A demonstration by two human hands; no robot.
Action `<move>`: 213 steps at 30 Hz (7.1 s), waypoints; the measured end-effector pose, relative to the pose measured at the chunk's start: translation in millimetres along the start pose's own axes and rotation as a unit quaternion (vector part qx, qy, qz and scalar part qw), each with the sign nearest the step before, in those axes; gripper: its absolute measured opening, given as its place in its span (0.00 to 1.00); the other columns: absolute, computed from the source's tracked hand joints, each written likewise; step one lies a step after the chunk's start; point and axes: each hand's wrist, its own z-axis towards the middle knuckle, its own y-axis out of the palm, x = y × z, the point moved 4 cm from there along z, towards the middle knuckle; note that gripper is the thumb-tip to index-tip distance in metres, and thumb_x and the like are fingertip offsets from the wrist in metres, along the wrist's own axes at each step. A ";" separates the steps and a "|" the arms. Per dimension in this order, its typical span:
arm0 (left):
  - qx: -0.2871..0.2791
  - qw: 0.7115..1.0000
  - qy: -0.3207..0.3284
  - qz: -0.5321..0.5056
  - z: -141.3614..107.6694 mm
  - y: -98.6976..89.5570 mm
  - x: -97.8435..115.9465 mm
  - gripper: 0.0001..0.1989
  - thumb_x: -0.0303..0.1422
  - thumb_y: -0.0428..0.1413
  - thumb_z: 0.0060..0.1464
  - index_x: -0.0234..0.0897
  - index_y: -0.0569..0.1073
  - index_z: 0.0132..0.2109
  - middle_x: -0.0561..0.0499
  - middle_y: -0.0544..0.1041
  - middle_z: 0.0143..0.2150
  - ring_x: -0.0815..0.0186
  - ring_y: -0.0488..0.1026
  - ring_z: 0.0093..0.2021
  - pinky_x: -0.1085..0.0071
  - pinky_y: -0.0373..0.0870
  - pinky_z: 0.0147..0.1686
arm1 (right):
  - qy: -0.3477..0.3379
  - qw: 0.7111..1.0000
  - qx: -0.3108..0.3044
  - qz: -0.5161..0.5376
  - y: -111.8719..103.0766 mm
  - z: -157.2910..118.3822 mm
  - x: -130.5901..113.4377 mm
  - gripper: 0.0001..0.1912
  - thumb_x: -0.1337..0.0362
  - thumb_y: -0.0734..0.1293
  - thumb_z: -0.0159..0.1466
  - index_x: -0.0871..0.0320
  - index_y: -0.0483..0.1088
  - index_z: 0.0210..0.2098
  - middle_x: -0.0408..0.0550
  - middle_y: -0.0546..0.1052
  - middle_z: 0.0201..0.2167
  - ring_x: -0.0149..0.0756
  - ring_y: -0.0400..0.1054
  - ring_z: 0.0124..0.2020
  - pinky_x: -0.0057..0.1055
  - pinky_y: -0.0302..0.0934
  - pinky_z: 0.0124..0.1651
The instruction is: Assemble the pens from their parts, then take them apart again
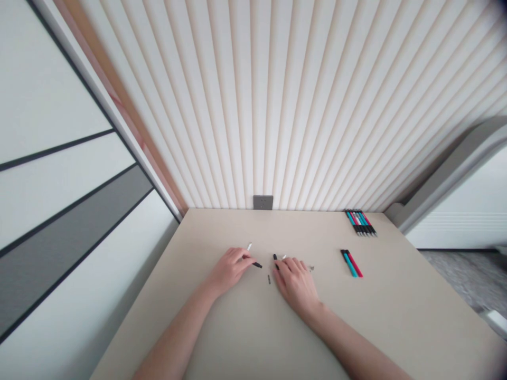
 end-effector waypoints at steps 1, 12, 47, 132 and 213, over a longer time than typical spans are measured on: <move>-0.001 1.000 0.004 0.003 0.8 1.5 0.6 0.12 0.26 0.50 0.62 0.41 0.75 0.48 0.47 0.74 0.40 0.62 0.71 0.42 0.63 0.70 0.45 | 0.008 1.000 0.004 -0.010 3.1 3.8 -0.4 0.10 0.61 0.60 0.69 0.57 0.72 0.43 0.52 0.75 0.34 0.41 0.69 0.37 0.36 0.59 0.41; 0.003 1.000 -0.001 0.005 0.6 2.6 1.6 0.12 0.29 0.49 0.64 0.40 0.76 0.47 0.47 0.74 0.39 0.62 0.72 0.40 0.64 0.70 0.43 | 0.116 0.957 0.064 0.258 4.9 -0.3 12.6 0.13 0.64 0.57 0.69 0.58 0.71 0.45 0.50 0.76 0.37 0.37 0.72 0.36 0.31 0.67 0.39; 0.009 0.992 -0.119 -0.035 -5.9 7.0 -22.0 0.08 0.32 0.51 0.63 0.39 0.74 0.46 0.48 0.76 0.41 0.62 0.71 0.42 0.64 0.67 0.46 | -0.036 0.996 -0.052 -0.061 4.0 -11.5 -22.3 0.18 0.66 0.63 0.66 0.60 0.65 0.56 0.50 0.75 0.33 0.40 0.68 0.35 0.35 0.58 0.39; 0.001 0.902 -0.213 -0.376 -1.1 6.9 -7.5 0.11 0.40 0.58 0.55 0.36 0.75 0.33 0.49 0.77 0.34 0.63 0.73 0.38 0.69 0.69 0.41 | 0.057 0.943 0.066 0.322 -14.0 0.2 -22.2 0.10 0.69 0.62 0.67 0.55 0.73 0.44 0.48 0.77 0.37 0.33 0.73 0.38 0.29 0.69 0.42; 0.086 0.794 -0.347 -0.492 -3.6 -2.1 -12.5 0.12 0.40 0.59 0.54 0.35 0.73 0.40 0.48 0.79 0.36 0.62 0.77 0.37 0.66 0.72 0.42 | -0.039 0.974 -0.039 0.220 -5.4 -10.7 -52.7 0.08 0.69 0.61 0.68 0.57 0.72 0.41 0.47 0.77 0.35 0.35 0.69 0.37 0.32 0.63 0.44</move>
